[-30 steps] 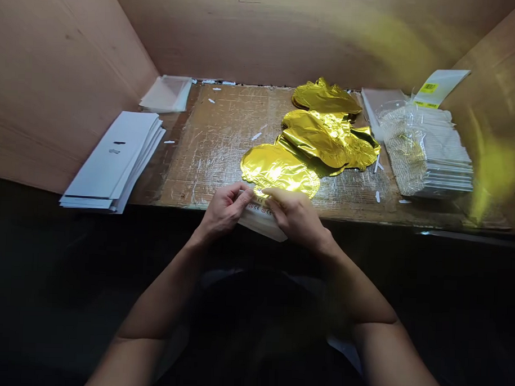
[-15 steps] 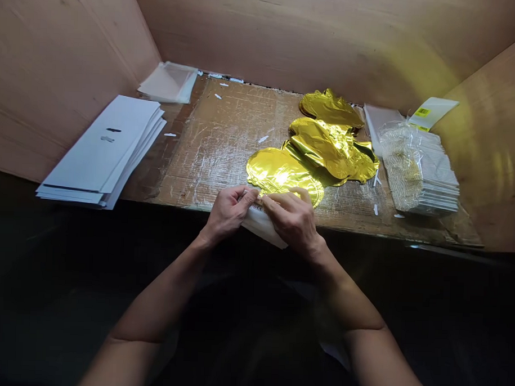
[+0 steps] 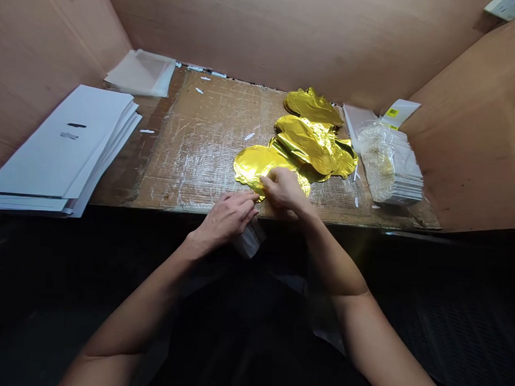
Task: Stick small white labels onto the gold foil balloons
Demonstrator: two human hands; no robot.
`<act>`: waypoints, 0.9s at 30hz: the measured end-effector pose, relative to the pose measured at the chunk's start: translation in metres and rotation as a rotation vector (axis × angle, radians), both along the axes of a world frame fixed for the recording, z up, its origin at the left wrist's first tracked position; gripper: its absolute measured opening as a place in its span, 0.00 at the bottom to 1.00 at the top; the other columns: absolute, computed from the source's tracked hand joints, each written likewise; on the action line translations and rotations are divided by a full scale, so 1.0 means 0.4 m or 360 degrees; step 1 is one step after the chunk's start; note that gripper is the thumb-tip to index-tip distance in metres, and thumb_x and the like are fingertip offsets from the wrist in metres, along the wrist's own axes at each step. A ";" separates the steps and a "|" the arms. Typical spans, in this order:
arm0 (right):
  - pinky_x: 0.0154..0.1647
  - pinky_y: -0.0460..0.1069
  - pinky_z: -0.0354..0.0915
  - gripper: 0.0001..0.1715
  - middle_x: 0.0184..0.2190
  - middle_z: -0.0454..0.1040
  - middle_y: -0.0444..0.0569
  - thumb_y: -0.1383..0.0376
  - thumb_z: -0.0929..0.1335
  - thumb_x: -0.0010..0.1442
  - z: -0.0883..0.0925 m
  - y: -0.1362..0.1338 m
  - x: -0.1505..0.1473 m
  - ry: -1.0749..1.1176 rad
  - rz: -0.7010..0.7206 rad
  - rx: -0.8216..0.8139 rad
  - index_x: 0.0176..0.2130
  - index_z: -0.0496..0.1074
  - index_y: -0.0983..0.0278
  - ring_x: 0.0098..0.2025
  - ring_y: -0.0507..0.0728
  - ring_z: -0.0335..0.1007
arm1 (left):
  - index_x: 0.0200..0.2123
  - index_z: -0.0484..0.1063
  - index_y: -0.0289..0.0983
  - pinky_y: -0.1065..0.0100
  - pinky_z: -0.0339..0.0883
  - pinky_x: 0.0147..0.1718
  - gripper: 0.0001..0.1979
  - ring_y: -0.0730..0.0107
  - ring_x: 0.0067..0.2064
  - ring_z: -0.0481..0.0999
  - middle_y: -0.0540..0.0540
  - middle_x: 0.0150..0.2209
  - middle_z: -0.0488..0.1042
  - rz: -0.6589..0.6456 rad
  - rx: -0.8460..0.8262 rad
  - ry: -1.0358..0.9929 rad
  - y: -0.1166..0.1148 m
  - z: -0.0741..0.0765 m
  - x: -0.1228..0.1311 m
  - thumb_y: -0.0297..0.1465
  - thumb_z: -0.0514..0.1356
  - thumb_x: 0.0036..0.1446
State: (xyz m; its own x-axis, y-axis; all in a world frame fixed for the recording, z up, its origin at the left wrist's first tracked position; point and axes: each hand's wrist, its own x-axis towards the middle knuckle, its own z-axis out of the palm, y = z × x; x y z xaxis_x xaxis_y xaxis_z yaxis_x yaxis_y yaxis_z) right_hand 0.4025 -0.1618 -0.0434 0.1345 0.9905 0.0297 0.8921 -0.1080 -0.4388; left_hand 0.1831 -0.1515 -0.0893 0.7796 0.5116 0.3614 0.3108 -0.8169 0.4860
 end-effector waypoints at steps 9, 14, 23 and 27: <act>0.50 0.55 0.55 0.17 0.41 0.79 0.55 0.55 0.65 0.75 -0.033 -0.023 0.030 -0.0396 0.0194 0.0242 0.40 0.73 0.63 0.45 0.61 0.69 | 0.51 0.78 0.39 0.55 0.65 0.57 0.12 0.60 0.66 0.77 0.43 0.64 0.79 0.0048 0.0183 -0.0039 -0.004 -0.036 0.004 0.33 0.54 0.77; 0.42 0.50 0.56 0.17 0.32 0.75 0.46 0.63 0.67 0.73 -0.038 0.022 0.054 0.0011 0.0442 0.0127 0.31 0.72 0.63 0.36 0.55 0.65 | 0.48 0.78 0.39 0.55 0.65 0.57 0.12 0.60 0.67 0.77 0.43 0.64 0.79 0.0018 0.0244 -0.0065 -0.008 -0.039 0.005 0.31 0.54 0.77; 0.35 0.46 0.57 0.27 0.25 0.76 0.49 0.73 0.63 0.74 0.249 0.108 0.316 -0.0218 -0.0638 0.0447 0.23 0.73 0.69 0.30 0.48 0.63 | 0.41 0.79 0.39 0.64 0.68 0.36 0.17 0.64 0.37 0.81 0.47 0.36 0.84 0.0367 -0.0575 -0.0380 0.021 0.011 -0.015 0.42 0.55 0.76; 0.37 0.51 0.62 0.18 0.36 0.81 0.59 0.66 0.64 0.76 0.200 -0.001 0.208 -0.0053 -0.0213 0.0559 0.37 0.80 0.69 0.34 0.55 0.71 | 0.33 0.76 0.38 0.68 0.60 0.28 0.20 0.70 0.28 0.70 0.50 0.26 0.74 0.0485 -0.0797 -0.0576 0.035 0.040 -0.020 0.46 0.58 0.72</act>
State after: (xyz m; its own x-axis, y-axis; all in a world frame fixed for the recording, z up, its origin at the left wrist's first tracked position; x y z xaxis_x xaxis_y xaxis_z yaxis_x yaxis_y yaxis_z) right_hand 0.4856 -0.1620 0.0365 0.2555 0.8928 0.3710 0.8947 -0.0729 -0.4407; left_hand 0.1753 -0.1374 -0.0732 0.4491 0.8620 0.2352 0.2378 -0.3690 0.8985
